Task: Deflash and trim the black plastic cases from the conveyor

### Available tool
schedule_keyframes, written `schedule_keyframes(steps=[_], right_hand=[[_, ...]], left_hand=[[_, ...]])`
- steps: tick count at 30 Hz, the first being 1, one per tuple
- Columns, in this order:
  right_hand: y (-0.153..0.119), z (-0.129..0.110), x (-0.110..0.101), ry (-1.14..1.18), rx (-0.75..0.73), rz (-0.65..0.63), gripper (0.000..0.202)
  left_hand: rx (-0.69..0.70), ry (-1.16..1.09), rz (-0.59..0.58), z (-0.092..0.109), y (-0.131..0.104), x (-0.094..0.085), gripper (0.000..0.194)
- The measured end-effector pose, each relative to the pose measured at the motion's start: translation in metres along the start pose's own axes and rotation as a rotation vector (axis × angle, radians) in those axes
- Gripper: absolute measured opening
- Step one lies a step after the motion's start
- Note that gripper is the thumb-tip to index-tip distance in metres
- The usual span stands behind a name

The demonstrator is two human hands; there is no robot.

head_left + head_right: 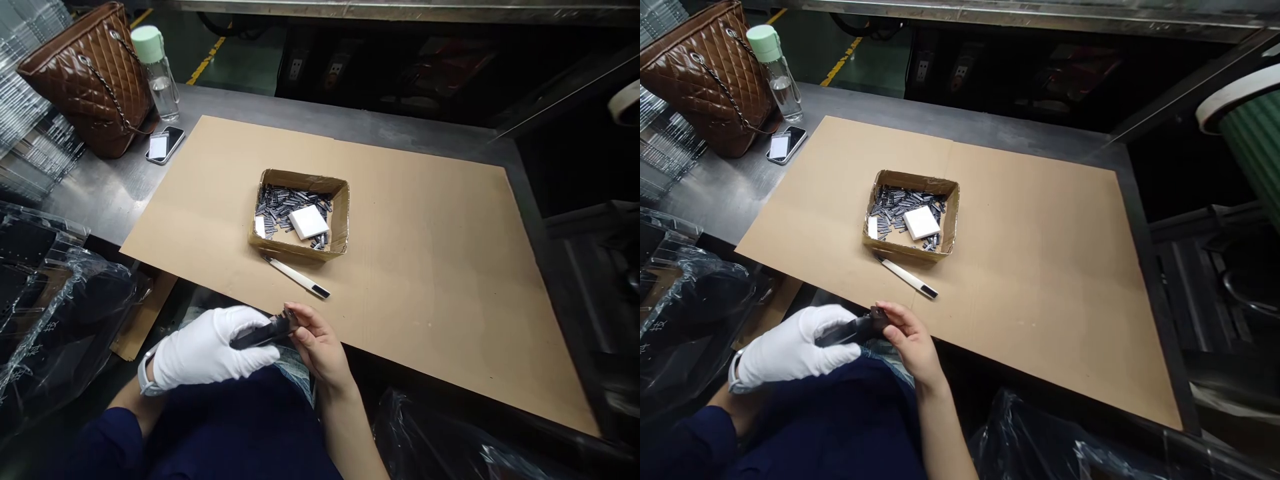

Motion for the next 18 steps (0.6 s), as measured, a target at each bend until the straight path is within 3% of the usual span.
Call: schedule_keyframes(steps=[3, 7, 9, 11, 13, 14, 16, 18], right_hand=[[0.015, -0.036, 0.007, -0.267, -0.09, -0.026, 0.034], [0.068, -0.102, -0.02, -0.846, -0.311, 0.327, 0.042], [0.107, -0.108, -0.038, -1.132, -0.235, 0.448, 0.05], [0.142, -0.098, -0.059, -1.337, -0.042, 0.47, 0.057], [0.158, -0.091, -0.075, -1.423, 0.09, 0.484, 0.056], [0.157, -0.093, -0.077, -1.415, 0.076, 0.505, 0.053], [0.142, -0.103, -0.065, -1.294, -0.083, 0.502, 0.046], [0.114, -0.108, -0.035, -1.105, -0.258, 0.338, 0.041]], left_hand=[[-0.021, 0.145, -0.018, -0.005, -0.005, -0.005, 0.021], [-0.08, 0.417, 0.153, -0.014, -0.014, -0.028, 0.032], [-0.06, 0.514, 0.173, -0.014, -0.015, -0.029, 0.036], [-0.04, 0.56, 0.19, -0.014, -0.016, -0.03, 0.036], [-0.032, 0.574, 0.226, -0.014, -0.017, -0.034, 0.036], [-0.031, 0.578, 0.24, -0.014, -0.018, -0.035, 0.036], [-0.036, 0.589, 0.253, -0.015, -0.018, -0.039, 0.036], [-0.038, 0.599, 0.25, -0.017, -0.016, -0.041, 0.037]])
Point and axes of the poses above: each hand's wrist, its own y-axis towards the middle knuckle, its own x-axis out of the palm, z = x × y, the point moved 10 cm from there along y, towards the middle knuckle, and after that the axes turned 7 degrees about x, right-handed, at the moved point
